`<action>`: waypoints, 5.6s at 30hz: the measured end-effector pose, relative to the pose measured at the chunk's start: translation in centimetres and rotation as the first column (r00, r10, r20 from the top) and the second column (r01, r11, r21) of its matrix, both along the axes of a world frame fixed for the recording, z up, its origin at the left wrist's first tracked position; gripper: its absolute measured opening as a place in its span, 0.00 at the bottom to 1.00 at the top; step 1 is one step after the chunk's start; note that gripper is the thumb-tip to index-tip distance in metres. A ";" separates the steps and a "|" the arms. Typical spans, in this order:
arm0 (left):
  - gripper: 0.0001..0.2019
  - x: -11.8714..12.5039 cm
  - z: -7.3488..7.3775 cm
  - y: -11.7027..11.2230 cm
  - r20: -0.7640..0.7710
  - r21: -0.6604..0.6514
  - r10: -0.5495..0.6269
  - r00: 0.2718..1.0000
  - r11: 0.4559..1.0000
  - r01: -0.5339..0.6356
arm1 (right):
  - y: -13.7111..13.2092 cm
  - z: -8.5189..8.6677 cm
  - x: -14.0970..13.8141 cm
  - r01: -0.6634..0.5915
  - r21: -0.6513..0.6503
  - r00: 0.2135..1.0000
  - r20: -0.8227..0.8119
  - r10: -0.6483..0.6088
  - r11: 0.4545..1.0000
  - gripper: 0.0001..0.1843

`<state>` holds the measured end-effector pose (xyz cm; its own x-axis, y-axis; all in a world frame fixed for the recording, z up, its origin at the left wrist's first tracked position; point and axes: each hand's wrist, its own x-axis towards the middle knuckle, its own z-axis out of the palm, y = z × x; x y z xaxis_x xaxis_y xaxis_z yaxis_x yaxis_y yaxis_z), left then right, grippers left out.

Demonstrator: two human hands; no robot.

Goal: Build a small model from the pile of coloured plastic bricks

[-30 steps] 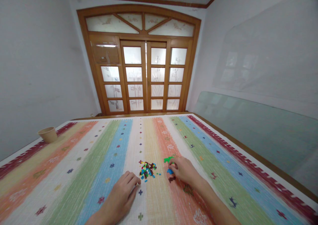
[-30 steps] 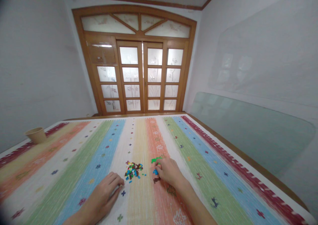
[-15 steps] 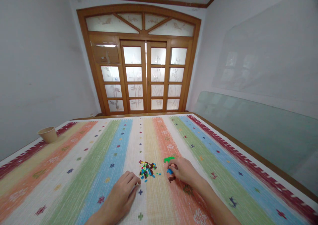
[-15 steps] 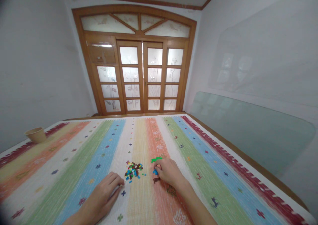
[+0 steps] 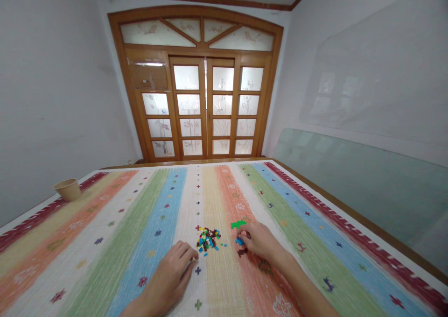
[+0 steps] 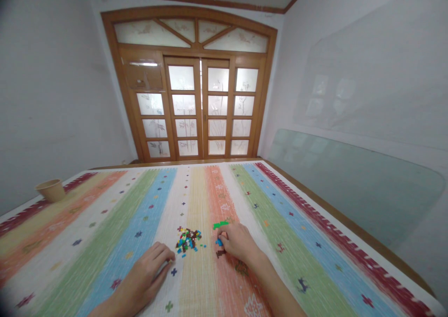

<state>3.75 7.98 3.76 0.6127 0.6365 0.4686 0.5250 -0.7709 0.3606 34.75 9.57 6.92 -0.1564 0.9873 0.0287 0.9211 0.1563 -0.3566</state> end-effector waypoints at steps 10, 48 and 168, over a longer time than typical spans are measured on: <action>0.09 0.0 -0.3 0.2 0.002 0.020 -0.005 1.000 1.000 0.005 | 0.1 -0.1 -0.5 -0.040 0.031 0.997 -0.057 0.042 0.999 0.17; 0.21 -0.3 -0.4 0.2 -0.019 0.041 0.029 0.999 0.999 -0.028 | -2.0 -2.3 -4.3 -0.282 0.137 0.949 -0.105 0.297 0.950 0.10; 0.09 0.4 -0.1 -0.1 0.092 0.269 -0.278 0.956 0.932 0.245 | -4.2 -3.6 -8.4 -0.338 0.218 0.895 -0.228 0.384 0.916 0.11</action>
<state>4.10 7.88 3.62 0.6665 0.3126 0.6768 0.2549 -0.9487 0.1872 26.39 5.41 3.31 -0.4649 0.8405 0.2781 0.6669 0.5391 -0.5145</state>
